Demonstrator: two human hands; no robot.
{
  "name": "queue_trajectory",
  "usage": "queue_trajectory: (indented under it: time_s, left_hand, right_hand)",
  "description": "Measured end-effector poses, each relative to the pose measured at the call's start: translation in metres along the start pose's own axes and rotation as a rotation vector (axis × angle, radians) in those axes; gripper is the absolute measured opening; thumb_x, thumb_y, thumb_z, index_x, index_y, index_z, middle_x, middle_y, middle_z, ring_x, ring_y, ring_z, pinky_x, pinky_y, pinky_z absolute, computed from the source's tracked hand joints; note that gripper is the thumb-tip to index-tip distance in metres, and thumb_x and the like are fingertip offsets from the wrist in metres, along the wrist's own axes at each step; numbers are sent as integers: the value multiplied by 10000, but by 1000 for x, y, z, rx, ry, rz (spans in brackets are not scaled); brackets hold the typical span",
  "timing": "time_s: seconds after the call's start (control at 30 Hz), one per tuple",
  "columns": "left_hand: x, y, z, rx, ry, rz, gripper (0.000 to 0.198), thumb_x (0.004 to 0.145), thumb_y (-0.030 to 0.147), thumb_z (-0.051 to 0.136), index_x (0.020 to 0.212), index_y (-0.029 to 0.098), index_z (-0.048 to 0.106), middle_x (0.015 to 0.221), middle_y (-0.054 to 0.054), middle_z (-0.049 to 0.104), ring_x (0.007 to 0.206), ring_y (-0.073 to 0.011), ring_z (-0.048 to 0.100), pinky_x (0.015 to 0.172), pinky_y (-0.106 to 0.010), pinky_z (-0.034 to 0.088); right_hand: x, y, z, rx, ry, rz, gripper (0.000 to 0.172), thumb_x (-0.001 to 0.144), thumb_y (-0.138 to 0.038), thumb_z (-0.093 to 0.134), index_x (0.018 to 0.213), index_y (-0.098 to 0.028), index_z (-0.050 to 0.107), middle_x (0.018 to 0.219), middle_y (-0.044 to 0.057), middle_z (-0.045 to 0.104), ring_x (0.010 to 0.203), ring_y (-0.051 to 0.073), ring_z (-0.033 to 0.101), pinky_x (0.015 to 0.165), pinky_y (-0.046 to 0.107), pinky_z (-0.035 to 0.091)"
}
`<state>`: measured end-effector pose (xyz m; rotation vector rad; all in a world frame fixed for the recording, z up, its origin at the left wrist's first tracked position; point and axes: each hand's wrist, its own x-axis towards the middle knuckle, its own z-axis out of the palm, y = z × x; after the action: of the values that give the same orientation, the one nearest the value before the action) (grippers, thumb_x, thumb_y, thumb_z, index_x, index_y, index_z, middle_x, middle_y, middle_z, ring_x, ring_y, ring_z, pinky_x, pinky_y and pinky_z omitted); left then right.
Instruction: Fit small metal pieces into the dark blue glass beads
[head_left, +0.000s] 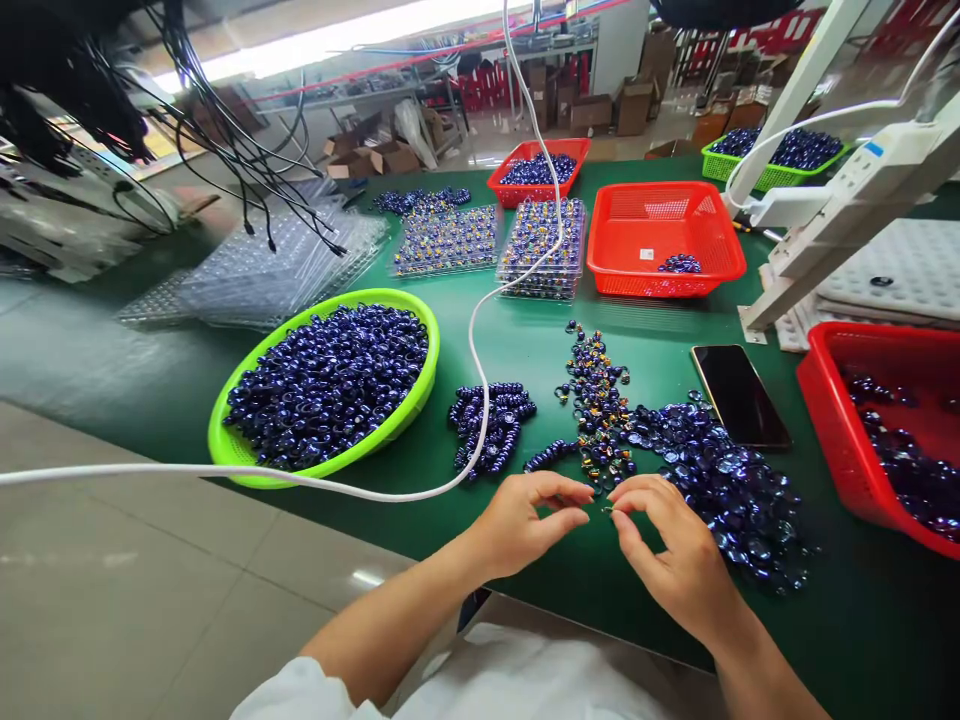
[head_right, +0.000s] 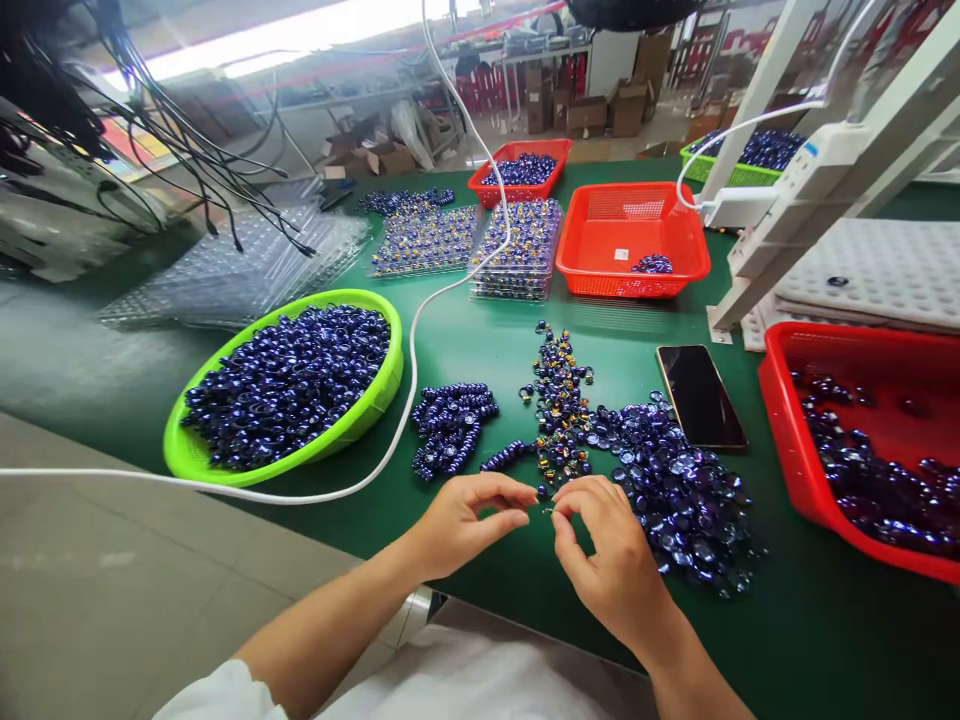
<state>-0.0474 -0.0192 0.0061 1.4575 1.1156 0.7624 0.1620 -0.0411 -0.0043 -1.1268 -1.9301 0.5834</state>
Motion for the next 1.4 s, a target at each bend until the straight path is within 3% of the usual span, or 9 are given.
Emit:
queue_trajectory:
  time_s: [0.13,0.23,0.4,0.7,0.93,1.07,1.23,1.4]
  left_hand:
    - [-13,-10,-41,644,268,151,295,825,212,681,1116,170,676,1039,-119,684,978,-259,652,853,-411,560]
    - [-20,-26,-59,903,335,143,274,815,177,684,1085,150,646,1024,-125,681,964,-283,657,837,-439,566]
    - [-20,-42,-54,1012,305,230,160,877,121,574,1019,161,636,958,-88,709,913,-249,666,831,-403,561]
    - [-10,-38,-51,1077,246,206,198,862,96,519,1002,142,651,905,-98,702,866,-243,669,790,-371,555]
    - [-5,-20,-55,825,330,267,206,876,123,493,956,154,680,886,-95,674,816,-205,639,763,-342,536]
    - [3,-5,-27,485,219,213,200,871,152,523,972,168,694,899,-78,707,794,-177,656,733,-295,530]
    - [30,5,19,-35,-7,-5,196,796,149,571,934,140,710,849,-62,742,735,-159,674,678,-258,539]
    - [58,13,35,-305,-47,-131,251,759,151,599,984,115,707,851,-62,725,672,-121,636,630,-234,534]
  right_hand:
    - [0,-1,-2,22,12,36,115,903,-114,521,905,-227,539,927,49,630,936,215,609,824,392,488]
    - [1,-2,-1,30,15,44,113,899,-121,529,897,-233,547,915,43,638,925,213,616,826,390,496]
    - [1,-1,2,27,8,51,113,898,-120,541,885,-232,553,908,36,636,912,203,615,833,382,494]
    - [-1,1,3,40,-20,82,98,903,-135,548,890,-232,558,924,41,632,938,206,608,825,371,500]
    - [1,0,2,26,-9,83,96,899,-140,544,876,-232,563,913,45,650,921,210,629,822,386,522]
    - [1,-5,1,52,-29,33,118,890,-127,541,903,-240,574,1030,64,677,1009,224,639,868,412,535]
    - [1,-8,0,67,-50,-46,169,868,-89,559,938,-241,578,1189,81,662,1094,233,630,920,437,527]
    - [1,-4,-5,42,77,34,167,872,-83,564,930,-239,568,1193,81,665,1098,229,635,935,429,518]
